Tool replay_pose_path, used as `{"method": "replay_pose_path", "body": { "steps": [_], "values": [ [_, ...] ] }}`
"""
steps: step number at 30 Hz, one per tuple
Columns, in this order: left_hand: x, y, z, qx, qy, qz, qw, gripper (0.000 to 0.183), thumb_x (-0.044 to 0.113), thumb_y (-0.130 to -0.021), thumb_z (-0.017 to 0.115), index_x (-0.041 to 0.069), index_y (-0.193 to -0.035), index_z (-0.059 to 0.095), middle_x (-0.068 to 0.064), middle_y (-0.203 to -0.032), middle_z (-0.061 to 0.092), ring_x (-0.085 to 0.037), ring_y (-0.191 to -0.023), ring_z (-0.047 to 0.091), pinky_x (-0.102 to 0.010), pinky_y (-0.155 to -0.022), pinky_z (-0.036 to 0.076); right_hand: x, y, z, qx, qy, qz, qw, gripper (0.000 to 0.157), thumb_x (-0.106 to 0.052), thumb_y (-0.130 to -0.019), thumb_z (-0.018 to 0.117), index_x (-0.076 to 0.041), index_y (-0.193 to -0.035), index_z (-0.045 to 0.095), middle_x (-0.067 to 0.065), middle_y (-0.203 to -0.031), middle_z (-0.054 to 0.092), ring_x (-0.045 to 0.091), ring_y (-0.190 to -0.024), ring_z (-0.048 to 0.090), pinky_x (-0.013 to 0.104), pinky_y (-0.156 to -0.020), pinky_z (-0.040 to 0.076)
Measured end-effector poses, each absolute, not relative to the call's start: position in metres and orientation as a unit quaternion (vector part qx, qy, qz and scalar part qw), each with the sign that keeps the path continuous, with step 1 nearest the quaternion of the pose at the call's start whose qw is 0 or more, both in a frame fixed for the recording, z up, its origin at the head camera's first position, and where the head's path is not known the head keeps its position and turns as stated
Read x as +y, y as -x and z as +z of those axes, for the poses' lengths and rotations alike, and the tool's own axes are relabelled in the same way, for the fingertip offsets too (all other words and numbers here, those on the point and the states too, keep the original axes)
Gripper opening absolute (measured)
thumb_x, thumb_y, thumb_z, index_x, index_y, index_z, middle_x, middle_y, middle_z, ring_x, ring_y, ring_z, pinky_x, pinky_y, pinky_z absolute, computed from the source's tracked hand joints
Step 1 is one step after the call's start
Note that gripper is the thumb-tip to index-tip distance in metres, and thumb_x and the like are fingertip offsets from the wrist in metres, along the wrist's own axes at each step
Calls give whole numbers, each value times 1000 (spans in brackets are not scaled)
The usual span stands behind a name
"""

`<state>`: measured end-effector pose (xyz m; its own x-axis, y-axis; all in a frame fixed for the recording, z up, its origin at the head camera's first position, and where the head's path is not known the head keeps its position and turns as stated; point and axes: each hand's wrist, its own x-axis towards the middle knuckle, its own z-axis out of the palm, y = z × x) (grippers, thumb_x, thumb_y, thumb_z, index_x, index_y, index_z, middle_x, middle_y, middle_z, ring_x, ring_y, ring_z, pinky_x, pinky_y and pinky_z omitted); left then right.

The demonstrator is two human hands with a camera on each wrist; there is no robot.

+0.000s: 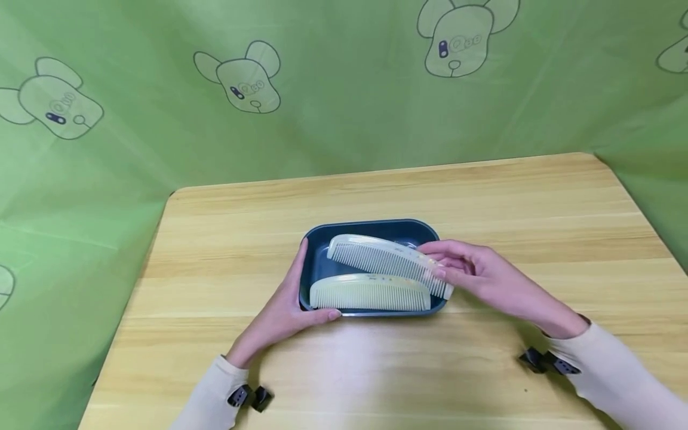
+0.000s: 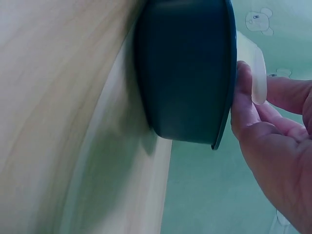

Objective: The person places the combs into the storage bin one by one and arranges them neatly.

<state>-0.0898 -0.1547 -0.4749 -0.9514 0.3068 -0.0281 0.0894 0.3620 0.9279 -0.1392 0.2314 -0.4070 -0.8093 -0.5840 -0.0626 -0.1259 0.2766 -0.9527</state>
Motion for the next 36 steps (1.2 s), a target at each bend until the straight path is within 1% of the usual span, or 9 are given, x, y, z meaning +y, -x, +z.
{"method": "replay_pose_path", "body": {
  "steps": [6,9,13,20,24,29,31,34,36],
  "values": [
    [-157,90,-479,823,-131,545,90,139,36,-84,98,44,-174,-7,14,-180,-3,-17,-165,3,-63,-129,13,220,142,-402,797,239,-510,219,40,-5,-109,67,-11,-148,66,6,-119,76,24,-108,73,30,-85,63],
    [-156,91,-478,824,-133,544,89,137,40,-84,97,47,-173,-7,15,-180,-3,-17,-165,3,-64,-128,12,217,145,-399,800,253,-493,230,38,-6,-109,67,-8,-147,66,4,-117,75,23,-107,72,30,-85,62],
    [-155,93,-477,824,-135,544,86,137,40,-85,97,45,-174,-7,14,-180,-3,-17,-165,3,-64,-128,12,213,148,-399,792,275,-485,246,37,-6,-110,66,-3,-147,65,4,-116,74,22,-107,70,29,-86,61],
    [-155,91,-477,824,-132,545,87,140,36,-83,99,39,-175,-6,12,-181,-2,-20,-165,4,-65,-128,13,206,147,-402,805,305,-449,238,34,-5,-110,66,-5,-144,67,-1,-111,74,19,-101,69,28,-84,60],
    [-156,89,-476,822,-128,549,85,140,34,-83,99,43,-174,-6,12,-181,-1,-19,-165,5,-65,-128,14,201,147,-405,815,339,-422,209,32,-5,-110,65,-7,-141,70,-6,-105,71,15,-94,65,28,-79,58],
    [-155,89,-477,818,-131,553,87,140,32,-83,99,41,-175,-6,13,-181,-1,-18,-165,5,-64,-128,14,196,144,-408,833,376,-378,150,29,-2,-108,67,-9,-135,74,-10,-96,63,9,-84,56,28,-71,51],
    [-154,90,-476,817,-131,554,89,141,31,-83,99,39,-175,-6,12,-181,-1,-18,-165,5,-64,-128,14,195,143,-410,837,383,-369,130,28,0,-108,67,-8,-134,74,-10,-100,64,8,-82,54,28,-71,51],
    [-154,89,-476,816,-127,556,91,140,32,-83,99,41,-175,-6,13,-180,0,-18,-165,6,-64,-128,14,194,141,-412,841,395,-355,106,29,1,-107,67,-9,-133,75,-9,-105,67,7,-84,55,31,-74,52],
    [-154,89,-477,817,-124,556,91,139,35,-83,99,43,-175,-6,14,-180,0,-18,-165,6,-64,-128,14,192,139,-414,845,398,-346,91,30,2,-107,67,-9,-133,75,-9,-112,69,8,-90,59,35,-79,54]
  ]
}}
